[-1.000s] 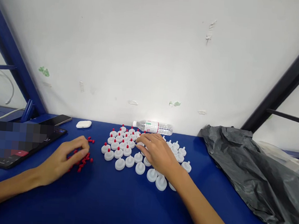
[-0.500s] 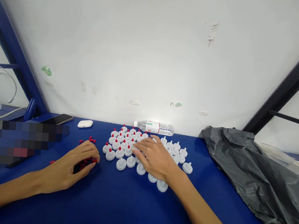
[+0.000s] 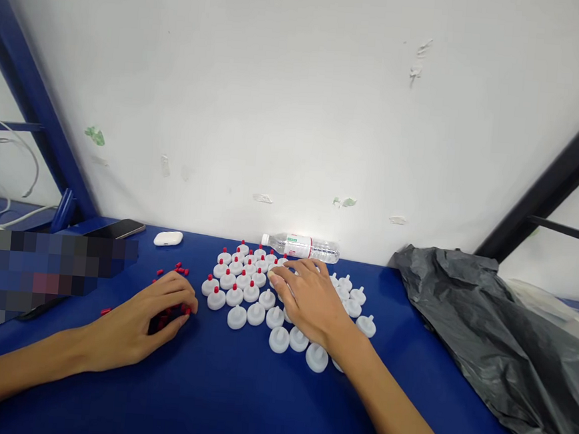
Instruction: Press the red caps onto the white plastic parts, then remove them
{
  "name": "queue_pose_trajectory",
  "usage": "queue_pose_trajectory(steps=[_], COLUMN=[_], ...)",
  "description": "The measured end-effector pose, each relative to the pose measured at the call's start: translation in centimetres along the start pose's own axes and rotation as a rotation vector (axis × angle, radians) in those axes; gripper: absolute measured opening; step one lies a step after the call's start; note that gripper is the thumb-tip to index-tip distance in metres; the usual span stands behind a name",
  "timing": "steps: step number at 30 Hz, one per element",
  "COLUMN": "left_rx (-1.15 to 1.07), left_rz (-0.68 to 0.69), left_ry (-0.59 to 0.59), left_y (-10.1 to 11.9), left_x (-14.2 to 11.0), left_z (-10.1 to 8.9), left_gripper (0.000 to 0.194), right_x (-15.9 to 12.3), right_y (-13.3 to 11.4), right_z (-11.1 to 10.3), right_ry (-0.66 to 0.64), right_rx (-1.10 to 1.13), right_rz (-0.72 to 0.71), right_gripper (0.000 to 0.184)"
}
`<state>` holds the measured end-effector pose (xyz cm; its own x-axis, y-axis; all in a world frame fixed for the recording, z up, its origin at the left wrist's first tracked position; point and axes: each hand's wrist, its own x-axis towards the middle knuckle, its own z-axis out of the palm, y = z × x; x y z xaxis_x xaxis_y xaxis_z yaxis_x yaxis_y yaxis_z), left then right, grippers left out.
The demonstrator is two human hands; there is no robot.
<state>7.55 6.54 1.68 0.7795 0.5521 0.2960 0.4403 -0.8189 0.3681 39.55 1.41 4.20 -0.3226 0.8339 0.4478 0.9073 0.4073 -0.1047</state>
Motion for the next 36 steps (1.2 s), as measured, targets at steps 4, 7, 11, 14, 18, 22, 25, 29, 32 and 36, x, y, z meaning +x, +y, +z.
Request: queue_pose_trajectory(steps=[4,7,11,14,18,22,25,29,32,36], left_rx=[0.029,0.049,0.03,0.005,0.022,0.1,0.114,0.071,-0.005,-0.107], left_rz=[0.012,0.018,0.014,0.03,0.068,0.177,0.283,0.329,0.281,0.212], left_ry=[0.016,0.004,0.034,0.108,0.152,0.161,0.138,0.135,0.26,0.261], left_y=[-0.1,-0.2,0.0,0.6,1.4,2.2,2.8,3.4,3.7,3.9], left_x=[-0.1,-0.1,-0.1,-0.1,-0.4,-0.4,-0.3,-0.5,-0.8,-0.9], left_z=[0.1,0.1,-0.1,-0.3,-0.2,0.2,0.2,0.0,0.1,0.3], left_gripper=[0.014,0.016,0.017,0.013,0.011,0.002,0.014,0.022,0.028,0.035], right_x=[-0.4,-0.5,-0.1,0.1,0.2,0.0,-0.1,0.0,0.3,0.4], right_y=[0.4,0.7,0.7,-0.7,-4.6,-7.9,-8.9,-9.1,-9.0,-9.1], right_z=[0.5,0.5,0.1,0.0,0.7,1.6,1.9,1.7,1.2,0.7], right_ry=[-0.062,-0.081,0.002,0.118,0.125,0.148,0.2,0.212,0.274,0.371], right_rx=[0.013,0.021,0.009,0.007,-0.006,-0.051,-0.052,-0.02,-0.01,-0.011], right_rz=[-0.003,-0.017,-0.055,-0.183,-0.418,-0.577,-0.616,-0.638,-0.662,-0.678], right_gripper=[0.048,0.049,0.031,0.011,0.013,0.017,0.021,0.024,0.025,0.025])
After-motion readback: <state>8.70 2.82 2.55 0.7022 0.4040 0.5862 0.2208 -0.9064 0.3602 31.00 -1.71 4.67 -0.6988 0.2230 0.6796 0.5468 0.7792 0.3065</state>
